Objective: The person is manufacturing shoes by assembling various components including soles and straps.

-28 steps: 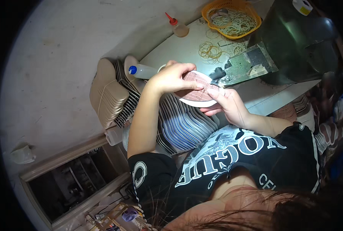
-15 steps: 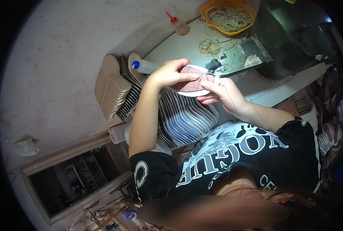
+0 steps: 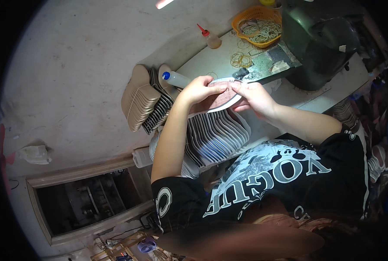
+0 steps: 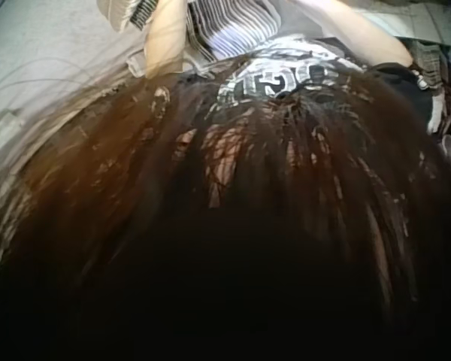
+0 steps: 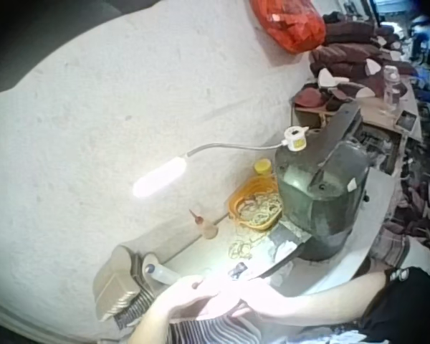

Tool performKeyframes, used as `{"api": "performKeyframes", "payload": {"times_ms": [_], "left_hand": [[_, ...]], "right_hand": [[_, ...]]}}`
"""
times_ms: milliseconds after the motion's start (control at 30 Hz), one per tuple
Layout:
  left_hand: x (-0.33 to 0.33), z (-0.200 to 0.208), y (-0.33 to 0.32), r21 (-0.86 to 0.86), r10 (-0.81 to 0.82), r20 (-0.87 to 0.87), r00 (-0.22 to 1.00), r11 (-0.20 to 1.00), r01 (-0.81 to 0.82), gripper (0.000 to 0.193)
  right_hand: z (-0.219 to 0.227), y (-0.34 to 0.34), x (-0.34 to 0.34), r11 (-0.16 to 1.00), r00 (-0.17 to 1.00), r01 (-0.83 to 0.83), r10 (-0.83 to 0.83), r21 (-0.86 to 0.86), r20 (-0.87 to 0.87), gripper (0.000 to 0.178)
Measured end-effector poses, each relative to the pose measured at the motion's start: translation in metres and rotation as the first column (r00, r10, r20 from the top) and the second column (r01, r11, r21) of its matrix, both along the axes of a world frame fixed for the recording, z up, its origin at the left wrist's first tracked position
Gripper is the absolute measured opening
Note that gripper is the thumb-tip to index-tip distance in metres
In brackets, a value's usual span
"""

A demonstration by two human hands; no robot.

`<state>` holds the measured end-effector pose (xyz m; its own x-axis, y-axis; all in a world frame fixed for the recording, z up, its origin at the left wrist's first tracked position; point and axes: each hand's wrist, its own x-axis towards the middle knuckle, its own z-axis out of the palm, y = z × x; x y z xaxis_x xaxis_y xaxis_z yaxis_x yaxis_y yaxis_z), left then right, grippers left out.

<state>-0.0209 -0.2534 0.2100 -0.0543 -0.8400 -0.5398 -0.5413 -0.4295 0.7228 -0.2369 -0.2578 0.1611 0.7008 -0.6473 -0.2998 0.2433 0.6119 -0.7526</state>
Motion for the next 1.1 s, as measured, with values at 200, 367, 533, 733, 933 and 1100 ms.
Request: {"api": "performKeyframes", "payload": {"times_ms": [200,367,533,733,933,1100], "left_hand": [[-0.011,0.006,0.014,0.059,0.183,-0.132,0.974,0.983,-0.177,0.035],[-0.018,0.001,0.023,0.130,0.252,0.007,0.968,0.959,-0.250,0.043],[-0.035,-0.004,0.033,0.138,0.335,-0.086,0.938,0.937,-0.322,0.052],[-0.052,-0.002,0.045,0.162,0.367,-0.167,0.915,0.926,-0.342,0.060],[-0.043,-0.009,0.051,0.102,0.340,-0.247,0.908,0.940,-0.324,0.038],[-0.043,-0.020,0.049,0.038,0.540,-0.337,0.772,0.827,-0.561,0.032]], "right_hand": [[0.000,0.002,0.002,0.995,0.998,0.065,-0.067,-0.076,-0.017,0.037],[-0.003,0.000,0.001,0.997,0.999,0.034,-0.034,-0.066,-0.002,0.032],[-0.004,0.002,-0.011,0.994,0.999,-0.033,0.031,-0.109,-0.020,0.030],[-0.012,0.019,-0.033,0.917,0.944,-0.290,0.226,-0.276,-0.241,0.036],[-0.031,-0.013,-0.027,0.885,0.952,-0.290,0.230,-0.364,-0.200,0.033],[-0.031,-0.018,-0.017,0.945,0.979,-0.197,0.202,-0.261,-0.006,0.034]]}}
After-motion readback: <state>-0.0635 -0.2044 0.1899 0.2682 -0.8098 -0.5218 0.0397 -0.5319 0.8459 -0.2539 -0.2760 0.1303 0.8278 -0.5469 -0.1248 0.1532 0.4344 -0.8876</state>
